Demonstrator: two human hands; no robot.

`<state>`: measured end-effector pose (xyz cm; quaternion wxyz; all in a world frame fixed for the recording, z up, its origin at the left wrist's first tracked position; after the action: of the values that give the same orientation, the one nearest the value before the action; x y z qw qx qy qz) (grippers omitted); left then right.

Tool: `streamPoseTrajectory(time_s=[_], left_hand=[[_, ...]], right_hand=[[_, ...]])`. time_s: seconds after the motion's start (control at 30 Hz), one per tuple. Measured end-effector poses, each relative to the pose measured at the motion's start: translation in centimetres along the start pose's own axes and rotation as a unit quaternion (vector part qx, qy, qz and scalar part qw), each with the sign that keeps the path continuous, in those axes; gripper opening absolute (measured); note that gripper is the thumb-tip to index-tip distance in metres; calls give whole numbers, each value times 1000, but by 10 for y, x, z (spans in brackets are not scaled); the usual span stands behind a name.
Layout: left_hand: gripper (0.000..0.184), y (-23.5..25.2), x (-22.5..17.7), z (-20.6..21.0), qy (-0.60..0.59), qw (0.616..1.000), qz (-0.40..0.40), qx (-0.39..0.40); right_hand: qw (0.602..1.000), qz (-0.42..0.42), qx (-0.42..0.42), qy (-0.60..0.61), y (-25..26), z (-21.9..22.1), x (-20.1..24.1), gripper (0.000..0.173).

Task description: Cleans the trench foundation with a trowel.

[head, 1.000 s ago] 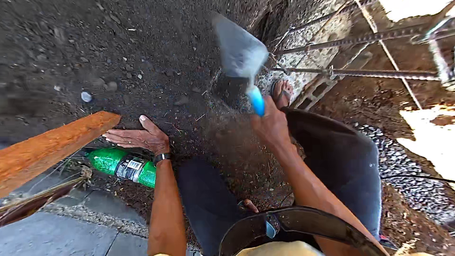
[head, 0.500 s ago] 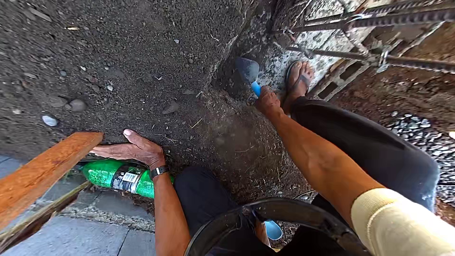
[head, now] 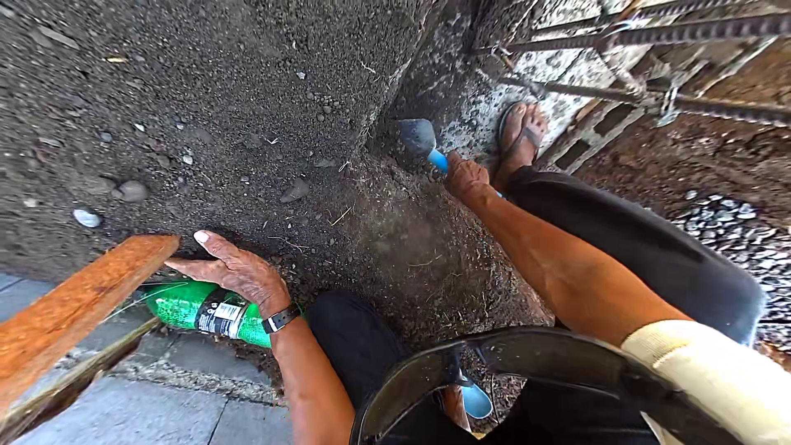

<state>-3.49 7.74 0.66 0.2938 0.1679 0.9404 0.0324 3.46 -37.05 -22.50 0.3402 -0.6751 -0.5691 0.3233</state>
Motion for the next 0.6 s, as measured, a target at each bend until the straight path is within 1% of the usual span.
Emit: streamPoseTrajectory(time_s=[0.07, 0.17, 0.37, 0.53, 0.6], left_hand=[[80, 0, -3, 8, 8, 1000, -11, -21], [84, -1, 2, 17, 32, 998, -17, -44], [82, -5, 6, 27, 94, 992, 13, -79], [80, -9, -1, 26, 99, 991, 13, -85], [80, -9, -3, 26, 101, 990, 16, -98]], right_hand=[[999, -12, 4, -34, 4, -3, -5, 48], [998, -26, 17, -63, 5, -1, -9, 50], [998, -39, 42, -37, 20, 0, 8, 49], [997, -54, 56, -16, 38, 11, -3, 54], [995, -72, 66, -16, 44, 8, -4, 53]])
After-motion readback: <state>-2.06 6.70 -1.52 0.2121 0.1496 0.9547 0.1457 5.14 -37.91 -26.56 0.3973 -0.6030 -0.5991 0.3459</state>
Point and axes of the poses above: each hand's wrist, its own y-axis towards the middle knuckle, its own z-axis out of the palm, x = y × z, the point moved 5 cm from there along y, towards the middle knuckle, and after that the axes turned 11 degrees about -x, right-handed, at the moved point
